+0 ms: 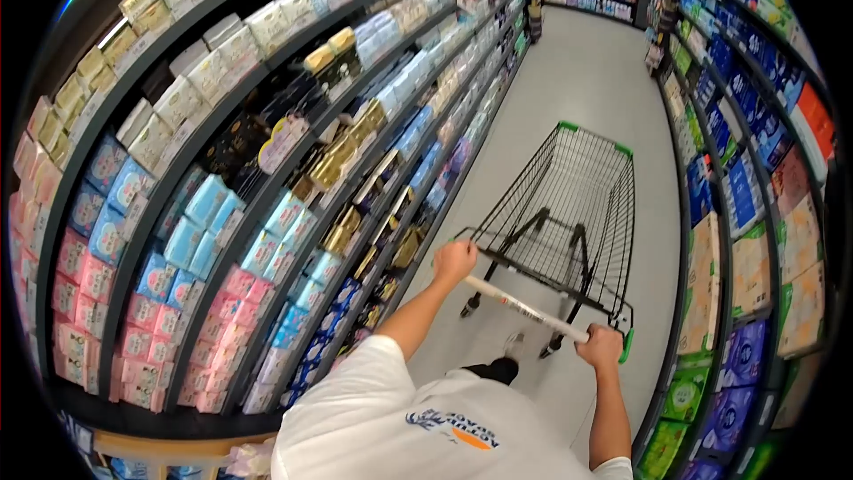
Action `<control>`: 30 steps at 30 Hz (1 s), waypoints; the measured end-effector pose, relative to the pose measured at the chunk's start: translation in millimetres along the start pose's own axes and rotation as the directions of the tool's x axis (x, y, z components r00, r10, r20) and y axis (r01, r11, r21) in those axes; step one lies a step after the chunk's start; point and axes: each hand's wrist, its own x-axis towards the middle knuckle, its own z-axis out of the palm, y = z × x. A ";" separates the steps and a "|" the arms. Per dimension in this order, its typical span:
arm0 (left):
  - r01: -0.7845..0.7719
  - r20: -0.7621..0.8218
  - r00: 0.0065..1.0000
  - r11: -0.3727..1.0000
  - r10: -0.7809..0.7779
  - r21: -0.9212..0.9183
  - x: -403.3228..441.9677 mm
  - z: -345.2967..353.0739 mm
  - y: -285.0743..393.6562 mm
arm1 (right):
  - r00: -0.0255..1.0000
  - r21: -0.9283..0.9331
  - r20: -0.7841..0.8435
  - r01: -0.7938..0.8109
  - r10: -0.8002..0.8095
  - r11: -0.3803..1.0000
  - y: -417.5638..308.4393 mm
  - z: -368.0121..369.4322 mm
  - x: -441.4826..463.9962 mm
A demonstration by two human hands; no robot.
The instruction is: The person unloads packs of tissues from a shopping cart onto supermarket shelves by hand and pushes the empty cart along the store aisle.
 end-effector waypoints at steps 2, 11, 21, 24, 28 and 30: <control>-0.016 -0.023 1.000 0.999 0.015 -0.044 20.0 9.0 16.1 | 0.982 0.005 0.166 -0.087 0.085 0.996 10.9 -10.6 18.4; 0.062 0.033 0.998 0.990 -0.058 -0.126 84.2 71.7 65.1 | 0.988 0.065 0.155 0.001 -0.011 0.998 79.3 -14.8 89.1; -0.144 0.030 0.989 0.990 0.144 -0.003 135.5 121.4 136.6 | 0.953 0.902 -0.230 0.285 -0.197 0.325 61.2 -298.7 115.9; -0.157 0.081 0.984 0.988 0.156 0.006 147.8 135.0 160.8 | 0.689 0.833 -0.544 0.512 -0.479 -0.210 65.8 -363.6 102.3; -0.143 0.125 0.983 0.989 0.136 0.048 158.8 146.3 188.5 | 0.429 0.770 -0.638 0.359 -0.639 -0.528 85.1 -422.1 106.1; -0.144 0.128 0.983 0.987 0.133 0.076 170.6 163.0 203.9 | 0.293 0.737 -0.667 0.399 -0.685 -0.546 97.9 -436.0 120.8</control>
